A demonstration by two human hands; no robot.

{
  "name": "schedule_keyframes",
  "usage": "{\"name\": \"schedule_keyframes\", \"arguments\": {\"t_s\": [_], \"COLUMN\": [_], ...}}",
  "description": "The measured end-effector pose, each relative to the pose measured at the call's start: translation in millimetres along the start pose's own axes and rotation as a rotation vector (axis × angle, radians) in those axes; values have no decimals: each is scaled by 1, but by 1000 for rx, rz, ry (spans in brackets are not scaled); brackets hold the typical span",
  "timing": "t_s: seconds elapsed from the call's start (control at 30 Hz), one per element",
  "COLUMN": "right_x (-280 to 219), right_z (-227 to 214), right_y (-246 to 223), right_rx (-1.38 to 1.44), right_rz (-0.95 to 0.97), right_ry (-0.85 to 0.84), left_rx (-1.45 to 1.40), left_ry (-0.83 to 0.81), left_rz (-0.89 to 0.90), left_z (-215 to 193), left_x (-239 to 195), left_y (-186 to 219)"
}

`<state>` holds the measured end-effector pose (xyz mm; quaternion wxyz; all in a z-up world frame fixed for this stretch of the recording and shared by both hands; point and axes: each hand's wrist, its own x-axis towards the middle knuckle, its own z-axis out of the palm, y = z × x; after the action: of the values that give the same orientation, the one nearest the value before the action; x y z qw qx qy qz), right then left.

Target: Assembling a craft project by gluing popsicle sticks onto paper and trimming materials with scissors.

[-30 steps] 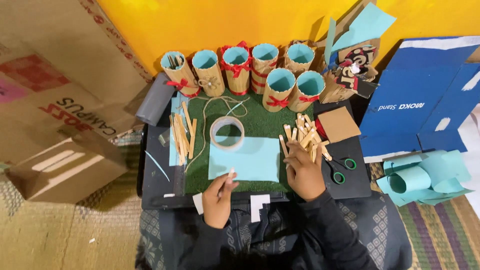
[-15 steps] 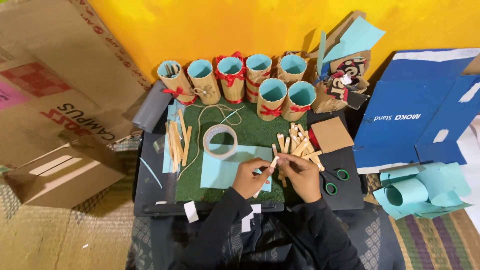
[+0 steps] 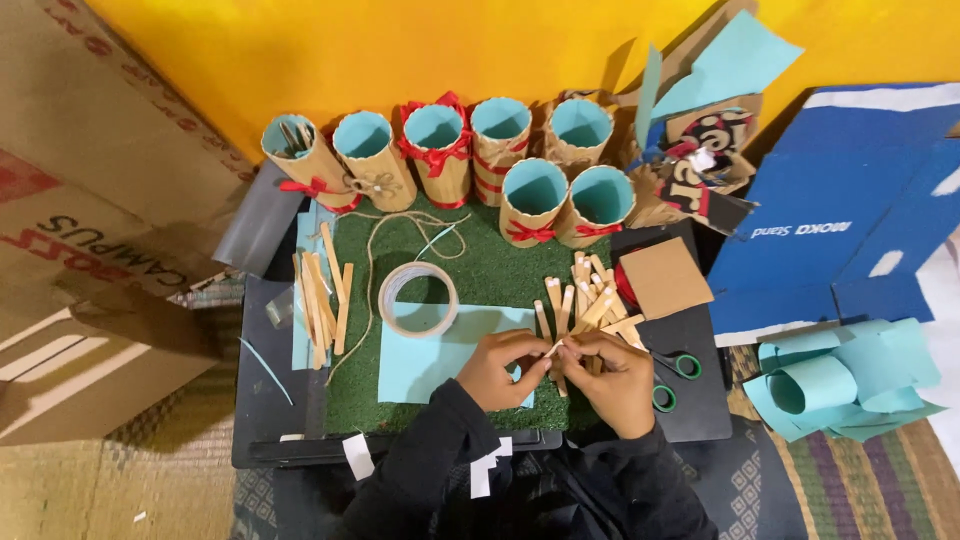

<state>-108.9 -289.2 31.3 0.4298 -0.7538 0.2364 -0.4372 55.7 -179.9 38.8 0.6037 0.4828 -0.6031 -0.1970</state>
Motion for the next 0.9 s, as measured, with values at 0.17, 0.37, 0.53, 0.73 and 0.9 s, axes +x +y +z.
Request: {"name": "schedule_keyframes", "arguments": {"t_s": [0.17, 0.37, 0.53, 0.73, 0.9], "right_x": [5, 3, 2, 1, 0], "right_z": [3, 6, 8, 9, 14], "right_y": [-2, -8, -16, -26, -31], "right_rx": [8, 9, -27, -90, -95], "right_rz": [-13, -47, -62, -83, -83], "right_ry": [-29, -9, 32, 51, 87], "left_rx": [-1, -25, -34, -74, -69], "left_ry": [0, -28, -37, -48, -38], "left_rz": [35, 20, 17, 35, 26], "left_z": [-4, -4, -3, -4, -3], "left_x": [6, 4, 1, -2, -3], "left_y": [-1, -7, -9, -7, -5]}}
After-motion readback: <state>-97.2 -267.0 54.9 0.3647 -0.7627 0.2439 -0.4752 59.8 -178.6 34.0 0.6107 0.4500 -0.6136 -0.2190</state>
